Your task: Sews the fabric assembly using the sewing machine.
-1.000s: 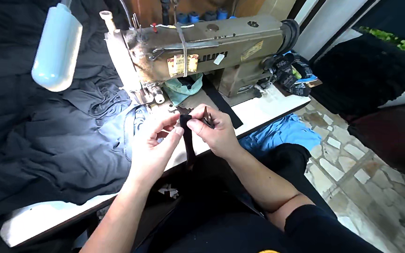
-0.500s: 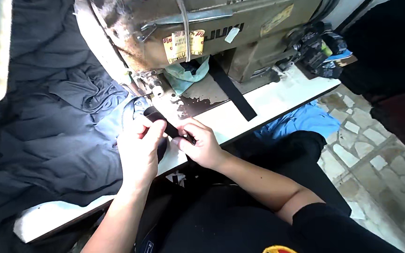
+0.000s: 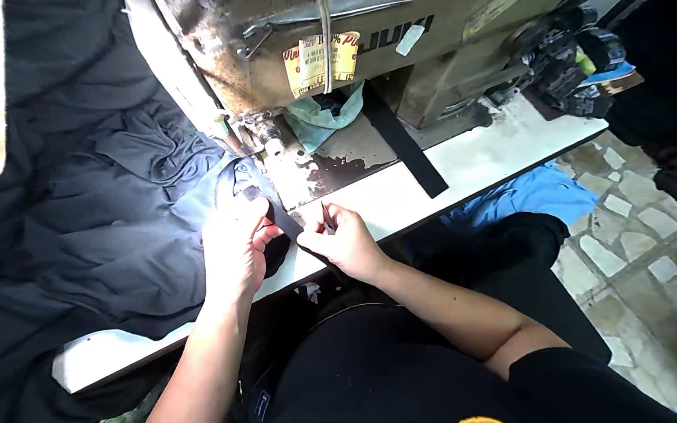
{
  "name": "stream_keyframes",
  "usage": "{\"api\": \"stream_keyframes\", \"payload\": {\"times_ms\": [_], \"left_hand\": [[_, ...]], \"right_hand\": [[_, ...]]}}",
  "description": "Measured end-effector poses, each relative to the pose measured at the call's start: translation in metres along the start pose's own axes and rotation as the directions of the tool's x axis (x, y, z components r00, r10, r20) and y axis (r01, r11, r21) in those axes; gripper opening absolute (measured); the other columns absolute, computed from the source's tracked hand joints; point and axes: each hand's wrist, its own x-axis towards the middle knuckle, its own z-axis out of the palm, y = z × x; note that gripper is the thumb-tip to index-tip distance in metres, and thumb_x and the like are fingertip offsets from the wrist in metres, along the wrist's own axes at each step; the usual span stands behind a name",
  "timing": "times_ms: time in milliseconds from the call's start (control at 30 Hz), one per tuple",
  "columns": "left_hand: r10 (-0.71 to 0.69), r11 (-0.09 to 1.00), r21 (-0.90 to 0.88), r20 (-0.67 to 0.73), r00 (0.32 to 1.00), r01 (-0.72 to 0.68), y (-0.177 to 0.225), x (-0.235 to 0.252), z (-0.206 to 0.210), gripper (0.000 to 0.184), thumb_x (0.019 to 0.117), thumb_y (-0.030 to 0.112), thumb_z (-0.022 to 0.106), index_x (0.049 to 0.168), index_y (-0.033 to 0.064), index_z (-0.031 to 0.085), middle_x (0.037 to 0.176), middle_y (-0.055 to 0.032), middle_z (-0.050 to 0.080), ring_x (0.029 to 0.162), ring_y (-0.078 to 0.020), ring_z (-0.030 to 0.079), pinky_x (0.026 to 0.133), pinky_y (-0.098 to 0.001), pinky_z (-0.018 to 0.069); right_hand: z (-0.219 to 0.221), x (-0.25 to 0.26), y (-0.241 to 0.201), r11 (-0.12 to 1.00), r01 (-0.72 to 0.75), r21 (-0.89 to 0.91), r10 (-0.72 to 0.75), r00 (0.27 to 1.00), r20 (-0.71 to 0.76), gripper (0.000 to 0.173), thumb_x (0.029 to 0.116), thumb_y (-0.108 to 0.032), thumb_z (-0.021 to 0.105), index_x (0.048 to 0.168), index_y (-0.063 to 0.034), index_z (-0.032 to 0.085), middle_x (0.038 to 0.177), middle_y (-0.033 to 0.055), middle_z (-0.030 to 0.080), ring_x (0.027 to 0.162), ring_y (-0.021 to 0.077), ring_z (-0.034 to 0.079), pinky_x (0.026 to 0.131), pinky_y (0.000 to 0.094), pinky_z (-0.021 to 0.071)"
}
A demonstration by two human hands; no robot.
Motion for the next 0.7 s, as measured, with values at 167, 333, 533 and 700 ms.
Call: {"api": "stream_keyframes", "payload": {"times_ms": [167,333,533,700], "left_hand": [[-0.001,0.998,0.07,0.011,1.0,0.0,0.0,0.005,-0.009,0.024,0.0996,0.0,0.052,0.086,0.0161,0.063,0.067,0.0057,0.067,0.054,-0.0039,0.064,0.056,-0.0201,0.0589],[-0.005,0.994,0.105,0.056,0.998,-0.001,0.0,0.004,-0.017,0.023,0.0982,0.0,0.054,0.085,0.0169,0.062,0.067,0.0067,0.064,0.054,-0.0027,0.061,0.055,-0.0184,0.0564],[0.136,0.887,0.375,0.349,0.927,-0.271,0.03,0.029,-0.037,0.023,0.0865,0.002,0.059,0.081,0.0236,0.065,0.072,0.0149,0.064,0.061,0.0053,0.058,0.057,-0.0119,0.0514],[0.029,0.289,0.779,0.574,0.818,-0.557,0.013,0.081,-0.035,0.028,0.0995,0.013,0.053,0.102,-0.008,0.071,0.111,-0.0256,0.07,0.109,-0.0399,0.067,0.095,-0.0611,0.048]], "right_hand": [[-0.004,0.0,-0.005,0.976,-0.128,-0.174,0.147,0.984,0.101,0.008,0.095,-0.001,0.065,0.088,0.0001,0.062,0.062,-0.0004,0.048,0.049,0.0025,0.042,0.049,0.0178,0.0381],[-0.006,-0.007,-0.01,0.978,-0.103,-0.184,0.147,0.958,0.245,0.014,0.0968,-0.005,0.062,0.083,-0.0024,0.06,0.06,-0.0027,0.047,0.049,0.0004,0.042,0.049,0.0168,0.0369],[-0.008,0.013,-0.027,0.885,0.341,-0.318,-0.154,0.857,0.491,0.012,0.0927,-0.004,0.064,0.085,0.0044,0.069,0.082,0.0077,0.063,0.07,0.0088,0.057,0.063,0.0247,0.0479],[-0.004,0.047,-0.015,0.739,0.277,-0.614,0.079,0.87,0.487,0.012,0.0983,-0.006,0.062,0.095,0.0041,0.069,0.086,0.0152,0.065,0.081,0.0249,0.062,0.072,0.0424,0.0507]]}}
